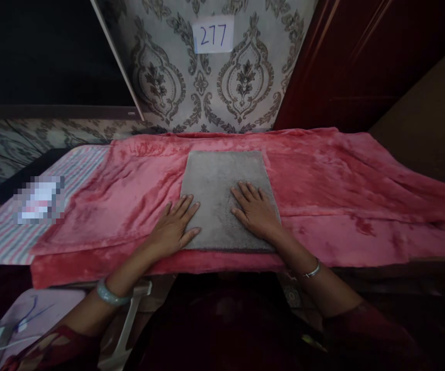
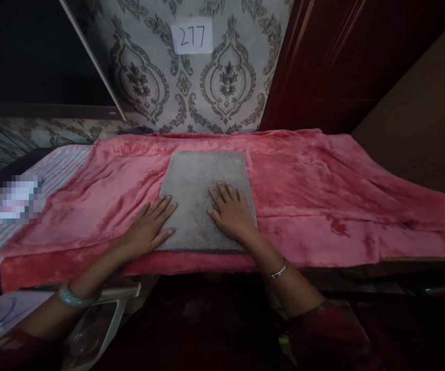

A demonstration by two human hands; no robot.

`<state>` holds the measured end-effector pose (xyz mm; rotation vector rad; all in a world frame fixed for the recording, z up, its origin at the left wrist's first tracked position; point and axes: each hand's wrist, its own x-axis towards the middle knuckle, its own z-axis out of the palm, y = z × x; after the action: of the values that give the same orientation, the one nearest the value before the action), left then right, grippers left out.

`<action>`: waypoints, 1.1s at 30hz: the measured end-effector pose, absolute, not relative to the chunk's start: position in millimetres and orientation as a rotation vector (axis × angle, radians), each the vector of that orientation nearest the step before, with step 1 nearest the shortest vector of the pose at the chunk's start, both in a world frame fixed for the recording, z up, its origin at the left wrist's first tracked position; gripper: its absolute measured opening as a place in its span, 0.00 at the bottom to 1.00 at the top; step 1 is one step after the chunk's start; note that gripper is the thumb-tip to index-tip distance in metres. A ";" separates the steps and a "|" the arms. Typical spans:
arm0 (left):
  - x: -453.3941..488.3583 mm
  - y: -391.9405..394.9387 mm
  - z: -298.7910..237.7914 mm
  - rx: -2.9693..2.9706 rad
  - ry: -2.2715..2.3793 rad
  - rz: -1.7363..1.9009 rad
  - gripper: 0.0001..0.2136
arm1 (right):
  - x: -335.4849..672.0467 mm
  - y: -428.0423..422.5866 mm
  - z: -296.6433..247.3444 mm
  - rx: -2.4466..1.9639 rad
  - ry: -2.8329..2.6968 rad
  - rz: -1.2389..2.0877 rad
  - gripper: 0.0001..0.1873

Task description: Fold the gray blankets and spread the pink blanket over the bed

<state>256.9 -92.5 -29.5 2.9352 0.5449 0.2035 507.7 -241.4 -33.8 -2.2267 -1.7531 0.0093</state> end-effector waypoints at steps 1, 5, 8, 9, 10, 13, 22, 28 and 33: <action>251.3 -91.9 -29.8 2.929 0.554 0.206 0.32 | 510.0 -241.5 -35.3 -2.203 -1.747 0.014 0.34; 231.6 -90.8 -32.9 2.912 0.610 0.254 0.29 | 530.6 -250.8 -43.4 -2.072 -1.644 0.068 0.33; 224.6 -96.0 -32.8 2.927 0.624 0.373 0.29 | 550.0 -269.1 -50.8 -1.968 -1.419 0.129 0.35; 224.3 -99.6 -32.0 2.941 0.601 0.410 0.29 | 554.3 -276.4 -52.9 -1.927 -1.329 0.160 0.36; 224.9 -103.9 -31.0 2.958 0.555 0.430 0.29 | 556.6 -283.7 -54.7 -1.879 -1.242 0.196 0.36; 230.2 -117.9 -29.5 2.998 0.367 0.384 0.28 | 552.1 -302.7 -57.2 -1.724 -1.014 0.315 0.38; 235.7 -127.8 -33.9 2.927 0.376 0.320 0.29 | 516.6 -337.9 -55.4 -1.533 -0.623 0.579 0.44; 231.3 -121.5 -22.9 2.454 0.491 0.499 0.30 | 522.7 -349.2 -50.0 -1.478 -0.565 0.747 0.43; 245.8 -88.4 -5.3 1.529 0.828 0.673 0.28 | 554.6 -337.3 -46.3 -1.520 -0.702 0.631 0.41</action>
<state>245.8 -88.4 -5.3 1.5292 0.8281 0.6728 554.6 -337.3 -46.3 -1.5197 -0.7020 0.6307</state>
